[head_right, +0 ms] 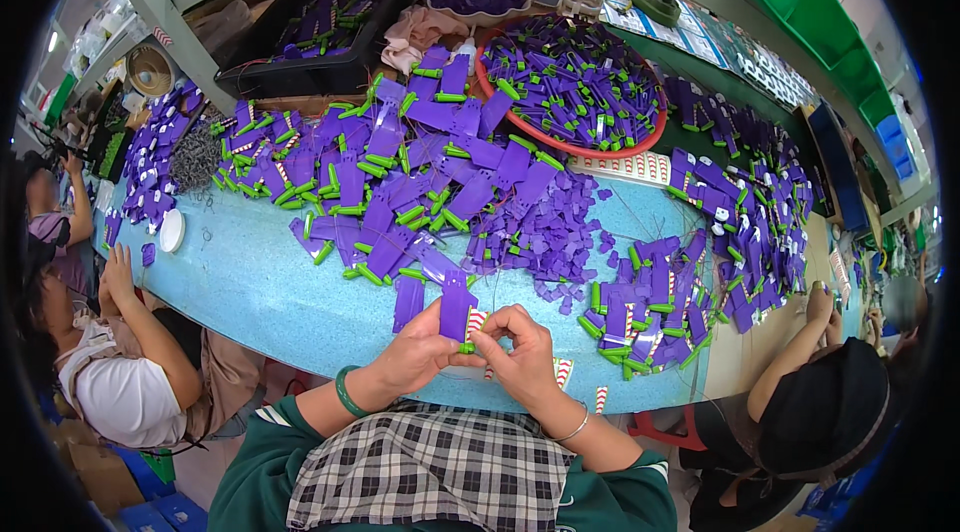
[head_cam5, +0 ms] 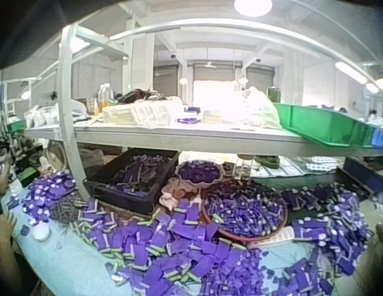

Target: The person assembles small purple and green plastic components by hand at a factory workstation. They repeatedly pick up a purple piece, attach a green piece, and place the assembled unit on the table. Other workers are visible nearby performing similar tasks.

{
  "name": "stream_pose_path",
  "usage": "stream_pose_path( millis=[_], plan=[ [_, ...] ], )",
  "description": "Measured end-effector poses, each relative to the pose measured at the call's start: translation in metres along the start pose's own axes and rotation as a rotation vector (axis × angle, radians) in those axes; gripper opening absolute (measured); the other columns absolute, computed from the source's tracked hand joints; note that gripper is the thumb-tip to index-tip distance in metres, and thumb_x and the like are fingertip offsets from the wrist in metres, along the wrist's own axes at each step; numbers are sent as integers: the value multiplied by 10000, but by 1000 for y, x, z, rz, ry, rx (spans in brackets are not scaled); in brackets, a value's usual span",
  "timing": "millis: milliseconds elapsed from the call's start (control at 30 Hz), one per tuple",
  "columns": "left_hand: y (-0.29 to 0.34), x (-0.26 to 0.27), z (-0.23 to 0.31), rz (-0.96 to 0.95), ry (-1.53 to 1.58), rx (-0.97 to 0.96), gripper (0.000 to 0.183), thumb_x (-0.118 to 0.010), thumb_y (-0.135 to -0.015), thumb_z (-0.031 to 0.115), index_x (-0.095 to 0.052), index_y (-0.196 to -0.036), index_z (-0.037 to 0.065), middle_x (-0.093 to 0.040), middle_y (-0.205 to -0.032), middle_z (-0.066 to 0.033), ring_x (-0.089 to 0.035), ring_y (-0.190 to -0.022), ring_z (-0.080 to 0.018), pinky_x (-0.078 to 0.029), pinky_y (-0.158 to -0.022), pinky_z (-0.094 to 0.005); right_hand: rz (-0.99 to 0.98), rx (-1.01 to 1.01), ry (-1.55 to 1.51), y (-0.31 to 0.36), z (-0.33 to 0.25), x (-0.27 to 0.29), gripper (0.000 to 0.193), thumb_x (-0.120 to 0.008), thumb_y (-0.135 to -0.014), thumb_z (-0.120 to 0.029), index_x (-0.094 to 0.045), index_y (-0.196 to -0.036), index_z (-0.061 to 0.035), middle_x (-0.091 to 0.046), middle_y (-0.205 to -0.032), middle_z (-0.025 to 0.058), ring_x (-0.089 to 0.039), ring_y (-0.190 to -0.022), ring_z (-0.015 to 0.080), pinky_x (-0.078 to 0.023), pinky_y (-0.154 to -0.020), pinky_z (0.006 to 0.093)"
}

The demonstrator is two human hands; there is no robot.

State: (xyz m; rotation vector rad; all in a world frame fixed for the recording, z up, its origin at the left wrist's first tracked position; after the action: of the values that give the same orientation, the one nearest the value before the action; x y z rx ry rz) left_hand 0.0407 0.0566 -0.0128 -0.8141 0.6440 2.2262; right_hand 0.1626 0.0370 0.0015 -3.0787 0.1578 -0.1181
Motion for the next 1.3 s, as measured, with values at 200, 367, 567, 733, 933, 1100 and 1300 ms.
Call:
stream_pose_path(
  millis=[200, 367, 567, 733, 933, 1100, 1300],
  plan=[
    [1, -4, -1, 41, -256, -23, 313, -488, -937, 24, -416, -1241, 27, -501, -1164, -76, -548, -1079, -169, -562, -859, -340, 48, 115, 94, 2, -5, 5, 138, -710, -753, -7, -575, -729, -28, -572, -707, 49, -544, -638, 152, -420, -588, 269],
    [3, -10, -1, 2, -226, -9, 253, -509, -949, 73, -445, -1190, 25, -523, -1110, -69, -565, -1029, -156, -554, -872, -339, 128, 574, 437, 9, -52, 2, 153, -714, -728, -8, -566, -701, -33, -571, -677, 80, -536, -669, 200, -403, -577, 296],
    [5, -15, 8, -58, -440, -176, 257, -496, -971, 151, -453, -1195, 34, -544, -1062, -56, -580, -979, -164, -545, -768, -348, 47, 518, 499, 3, -48, 4, 136, -690, -719, -23, -573, -788, -28, -597, -774, 105, -564, -660, 209, -446, -595, 309],
    [0, -14, -13, -174, 61, 68, 347, -364, -1005, 370, -495, -1027, 50, -530, -813, -57, -600, -759, -193, -499, -635, -327, -164, -46, 29, -5, -8, -9, 362, -688, -737, -101, -536, -1051, -4, -581, -1033, 145, -610, -844, 214, -506, -748, 322],
    [2, -25, -42, -268, 331, 441, 400, -331, -993, 406, -499, -827, 84, -417, -591, -16, -399, -457, -123, -330, -420, -254, -235, 96, -5, -6, -22, -17, 217, -703, -776, -151, -644, -899, 18, -645, -951, 113, -615, -882, 196, -490, -787, 338],
    [-5, -25, -36, -474, 66, 317, 338, -372, -994, 298, -522, -830, 43, -516, -711, -42, -479, -552, -122, -394, -470, -266, -294, -94, -424, -3, 3, -13, 256, -562, -885, -176, -629, -1005, 39, -625, -1071, 128, -600, -931, 191, -465, -851, 313],
    [27, -46, 74, -6, -1444, -1055, 204, -639, -802, 53, -507, -956, 28, -587, -1004, -144, -616, -986, -295, -516, -788, -380, -123, -291, -598, -12, 6, 4, 296, -571, -887, -181, -584, -1108, 15, -602, -1098, 88, -574, -960, 153, -454, -881, 311]
  ],
)
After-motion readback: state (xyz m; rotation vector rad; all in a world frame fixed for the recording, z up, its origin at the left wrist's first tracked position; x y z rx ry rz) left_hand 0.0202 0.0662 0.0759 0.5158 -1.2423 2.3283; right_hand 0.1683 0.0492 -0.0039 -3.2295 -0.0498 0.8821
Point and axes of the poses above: each hand's wrist, its own y-axis away from the middle knuckle, its own x-axis out of the back of the hand, z = x × y, the point moved 7 cm from there along -y, towards the middle knuckle
